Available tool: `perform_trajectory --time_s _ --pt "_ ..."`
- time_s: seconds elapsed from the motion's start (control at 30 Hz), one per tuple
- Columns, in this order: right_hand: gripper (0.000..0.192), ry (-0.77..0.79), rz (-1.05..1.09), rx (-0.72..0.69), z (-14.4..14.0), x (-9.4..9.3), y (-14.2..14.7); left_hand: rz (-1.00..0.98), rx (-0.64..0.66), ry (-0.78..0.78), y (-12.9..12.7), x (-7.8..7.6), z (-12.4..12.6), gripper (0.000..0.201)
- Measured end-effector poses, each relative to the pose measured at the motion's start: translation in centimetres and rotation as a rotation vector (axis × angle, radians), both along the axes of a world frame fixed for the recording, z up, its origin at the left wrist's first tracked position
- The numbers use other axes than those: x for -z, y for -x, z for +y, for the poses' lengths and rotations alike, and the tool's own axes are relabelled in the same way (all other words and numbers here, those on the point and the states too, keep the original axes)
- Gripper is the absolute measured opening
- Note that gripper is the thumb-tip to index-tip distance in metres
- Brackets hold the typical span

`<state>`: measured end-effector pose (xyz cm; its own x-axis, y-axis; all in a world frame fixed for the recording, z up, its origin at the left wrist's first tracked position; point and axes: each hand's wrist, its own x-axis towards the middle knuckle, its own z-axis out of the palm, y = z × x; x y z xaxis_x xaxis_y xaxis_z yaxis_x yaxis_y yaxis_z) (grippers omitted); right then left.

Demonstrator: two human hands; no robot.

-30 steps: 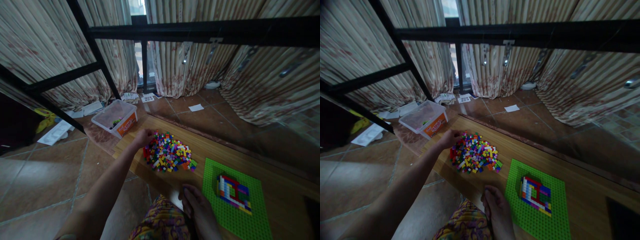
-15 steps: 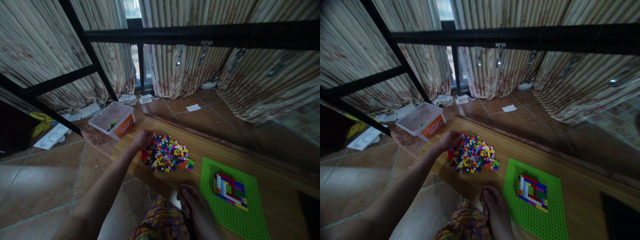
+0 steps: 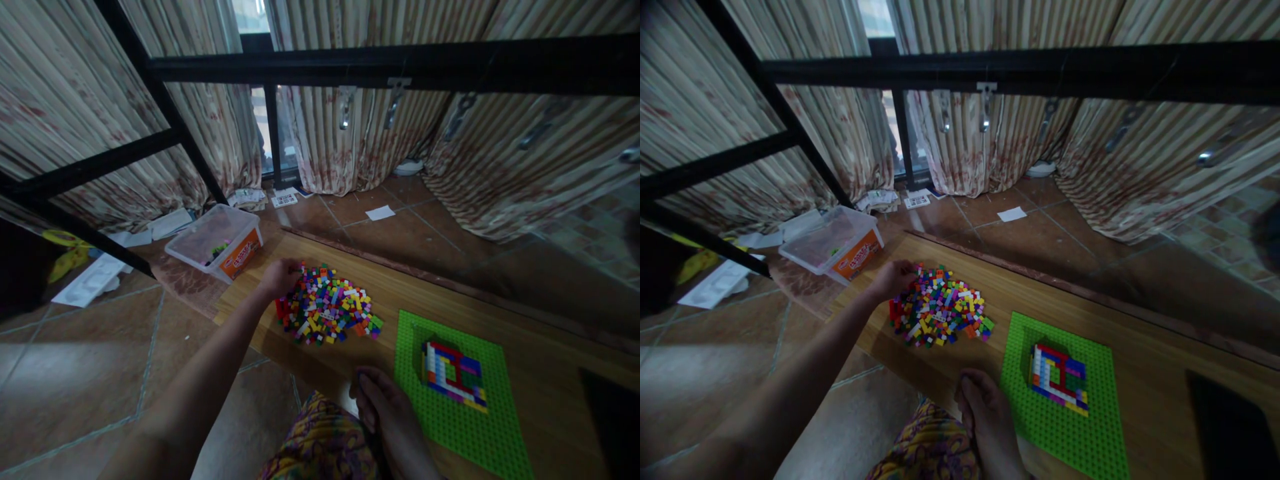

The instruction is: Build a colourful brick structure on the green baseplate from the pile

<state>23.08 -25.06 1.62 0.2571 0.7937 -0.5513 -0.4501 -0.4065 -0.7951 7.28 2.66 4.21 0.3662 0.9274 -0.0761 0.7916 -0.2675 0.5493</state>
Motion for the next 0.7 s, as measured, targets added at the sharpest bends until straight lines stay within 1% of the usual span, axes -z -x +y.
perform_trajectory --time_s 0.1,0.17,0.23,0.27,0.33,0.4,0.47,0.53,0.6,0.67,0.7 --pt "0.043 -0.030 0.016 0.005 0.1 0.0 0.0 -0.098 0.013 0.025 0.2 -0.3 0.0 0.024" --pt "0.041 -0.049 0.024 0.012 0.1 0.0 0.1 -0.147 0.026 0.031 0.2 -0.9 -0.2 0.024" --pt "0.039 -0.066 0.050 0.022 0.2 -0.3 0.1 -0.220 0.041 0.050 0.1 -1.7 -1.2 0.025" --pt "0.037 -0.075 0.079 0.031 0.3 -0.6 0.1 -0.267 0.053 0.071 0.0 -2.2 -2.1 0.026" --pt "0.032 -0.097 0.169 0.042 0.4 -1.4 0.1 -0.483 0.060 0.185 -0.5 -3.1 -5.0 0.028" --pt "0.028 -0.117 0.266 0.042 0.5 -2.3 0.2 -0.616 0.073 0.330 -1.2 -3.7 -8.8 0.030" --pt "0.028 -0.127 0.310 0.040 0.7 -3.0 0.3 -0.636 0.092 0.478 -1.8 -3.9 -13.0 0.028" --pt "0.031 -0.135 0.272 0.039 1.0 -3.3 0.4 -0.683 0.093 0.611 -2.3 -3.6 -16.5 0.025" --pt "0.035 -0.122 0.173 0.016 1.2 -3.2 0.7 -0.757 0.116 0.769 -2.5 -3.1 -18.9 0.025" --pt "0.036 -0.092 0.073 -0.006 1.3 -2.8 0.9 -0.818 0.069 0.848 -2.6 -2.7 -20.0 0.023" --pt "0.036 -0.076 0.044 -0.009 1.3 -2.7 0.9 -0.830 0.041 0.858 -2.6 -2.5 -20.2 0.022"
